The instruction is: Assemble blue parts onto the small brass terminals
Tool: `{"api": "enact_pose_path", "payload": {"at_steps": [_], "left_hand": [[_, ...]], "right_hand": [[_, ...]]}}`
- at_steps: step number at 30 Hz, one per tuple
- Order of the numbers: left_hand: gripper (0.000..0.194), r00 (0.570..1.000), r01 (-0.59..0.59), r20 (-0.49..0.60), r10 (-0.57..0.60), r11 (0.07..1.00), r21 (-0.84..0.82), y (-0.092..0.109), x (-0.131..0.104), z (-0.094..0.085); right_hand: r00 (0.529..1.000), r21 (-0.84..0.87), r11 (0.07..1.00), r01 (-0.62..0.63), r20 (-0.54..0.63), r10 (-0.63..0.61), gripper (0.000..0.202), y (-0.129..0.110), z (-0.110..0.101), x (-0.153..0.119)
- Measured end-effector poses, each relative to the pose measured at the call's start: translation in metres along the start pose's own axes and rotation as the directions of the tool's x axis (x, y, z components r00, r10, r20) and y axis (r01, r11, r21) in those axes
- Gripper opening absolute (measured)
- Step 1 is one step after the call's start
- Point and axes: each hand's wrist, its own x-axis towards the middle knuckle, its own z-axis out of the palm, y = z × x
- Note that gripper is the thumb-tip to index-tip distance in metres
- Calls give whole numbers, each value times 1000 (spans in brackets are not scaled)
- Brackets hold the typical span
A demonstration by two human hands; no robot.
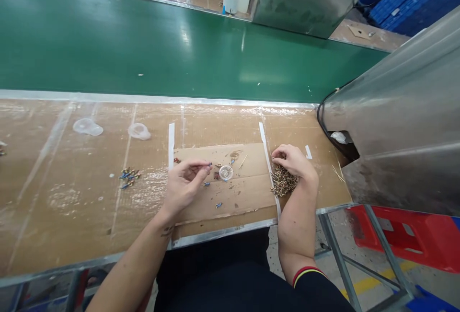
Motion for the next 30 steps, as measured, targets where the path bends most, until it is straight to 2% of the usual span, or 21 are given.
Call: {"api": "enact_pose_path", "payload": {"at_steps": [2,5,9,12,16,19,23,27,30], "left_hand": [[20,999,33,25,-32,999,-31,2,1,1],[26,993,99,74,-93,992,-75,4,1,1],[32,985,144,111,-130,981,-130,3,1,3],[37,984,148,123,-129,975,-163,1,-1,4],[43,980,156,150,-132,973,-168,-1,-4,6],[42,982,130,155,-105,978,-161,-2,-7,7],[38,986,86,156,-62,985,-148,-4,-8,8],[32,988,53,152,-37,993,-105,-4,-9,7],[27,988,31,153,-18,996,-83,-3,-9,9]], "right_hand": [[991,103,993,49,-126,-36,4,-9,1,0],[937,318,923,215,-333,-104,9,-34,10,-1],[881,463,760,457,-357,-312,7,-80,30,-4],[836,478,687,548,-349,-424,16,-107,42,-6],[806,434,679,592,-318,-500,24,-121,55,-10],[814,406,706,580,-327,-481,24,-123,63,-11],[808,381,715,586,-339,-481,10,-127,67,-12],[802,377,712,593,-351,-482,12,-132,67,-13],[816,386,726,569,-375,-440,10,-133,70,-15]]}}
